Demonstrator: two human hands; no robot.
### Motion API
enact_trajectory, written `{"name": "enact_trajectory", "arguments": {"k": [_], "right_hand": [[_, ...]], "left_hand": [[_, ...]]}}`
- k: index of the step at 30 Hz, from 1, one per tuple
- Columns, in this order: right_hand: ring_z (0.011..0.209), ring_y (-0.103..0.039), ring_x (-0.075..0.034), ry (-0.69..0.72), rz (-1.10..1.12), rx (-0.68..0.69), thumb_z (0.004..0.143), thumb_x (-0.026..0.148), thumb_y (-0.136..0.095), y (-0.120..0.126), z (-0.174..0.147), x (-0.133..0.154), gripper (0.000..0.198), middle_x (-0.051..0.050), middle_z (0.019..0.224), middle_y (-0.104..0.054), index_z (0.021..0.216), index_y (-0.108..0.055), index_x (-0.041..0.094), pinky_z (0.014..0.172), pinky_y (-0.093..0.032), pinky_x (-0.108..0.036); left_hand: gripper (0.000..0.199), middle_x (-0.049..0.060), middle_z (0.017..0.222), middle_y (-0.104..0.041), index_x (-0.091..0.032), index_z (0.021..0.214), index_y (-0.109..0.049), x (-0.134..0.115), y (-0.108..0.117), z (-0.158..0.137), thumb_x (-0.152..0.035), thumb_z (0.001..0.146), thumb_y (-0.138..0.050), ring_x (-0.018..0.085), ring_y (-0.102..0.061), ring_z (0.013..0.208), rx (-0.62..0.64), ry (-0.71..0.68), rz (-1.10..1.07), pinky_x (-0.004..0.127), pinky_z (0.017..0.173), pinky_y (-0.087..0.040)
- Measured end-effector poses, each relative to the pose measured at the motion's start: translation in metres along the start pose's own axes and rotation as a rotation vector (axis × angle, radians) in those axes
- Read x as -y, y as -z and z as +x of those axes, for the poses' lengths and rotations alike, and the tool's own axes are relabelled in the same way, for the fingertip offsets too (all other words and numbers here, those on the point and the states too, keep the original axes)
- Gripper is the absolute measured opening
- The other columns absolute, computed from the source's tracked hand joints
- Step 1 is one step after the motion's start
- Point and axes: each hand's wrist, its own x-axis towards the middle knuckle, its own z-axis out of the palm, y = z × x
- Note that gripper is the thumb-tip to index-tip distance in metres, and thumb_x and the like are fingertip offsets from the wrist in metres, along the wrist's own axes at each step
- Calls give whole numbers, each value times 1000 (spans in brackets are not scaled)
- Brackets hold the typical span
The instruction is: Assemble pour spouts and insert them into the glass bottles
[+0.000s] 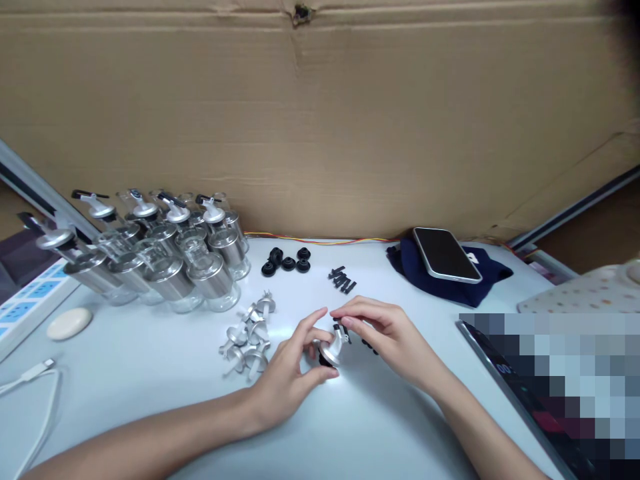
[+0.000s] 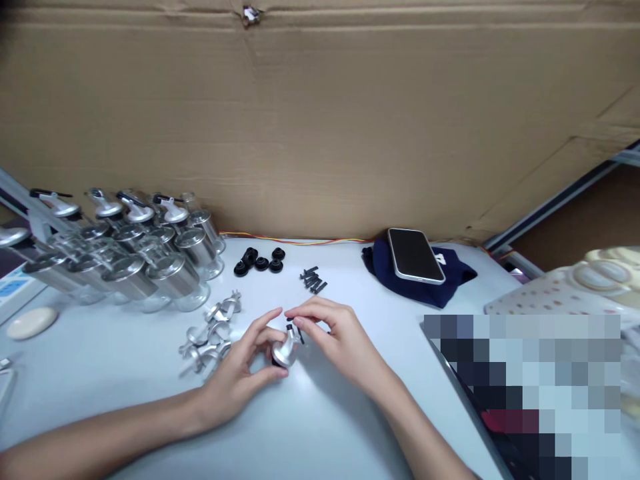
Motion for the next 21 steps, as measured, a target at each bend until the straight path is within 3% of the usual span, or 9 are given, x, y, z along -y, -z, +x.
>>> {"name": "enact_trajectory", "arguments": {"k": [5, 14, 21], "right_hand": [[69, -63, -17, -85, 24, -48, 84, 30, -58, 0, -1, 4, 17, -4, 76, -70, 84, -70, 18, 62, -49, -26], [68, -62, -16, 9, 13, -25, 85, 29, -58, -2, -1, 5, 18, -5, 75, -71, 78, -72, 19, 62, -47, -27], [60, -60, -15, -61, 98, -54, 80, 37, -63, -5, 0, 7, 22, -5, 69, -70, 76, -73, 18, 54, -47, -25]], "left_hand": [[64, 3, 98, -60, -25, 133, -43, -2, 1, 1, -14, 74, -65, 16, -51, 83, -15, 14, 45, 30, 80, -40], [63, 2, 95, -61, -24, 128, -51, -3, 1, 2, -16, 70, -73, 15, -49, 78, -55, 24, 69, 29, 78, -43], [62, 2, 95, -64, -28, 130, -53, -3, 2, 0, -24, 72, -75, 17, -57, 85, -69, -82, 80, 33, 85, -48]]}}
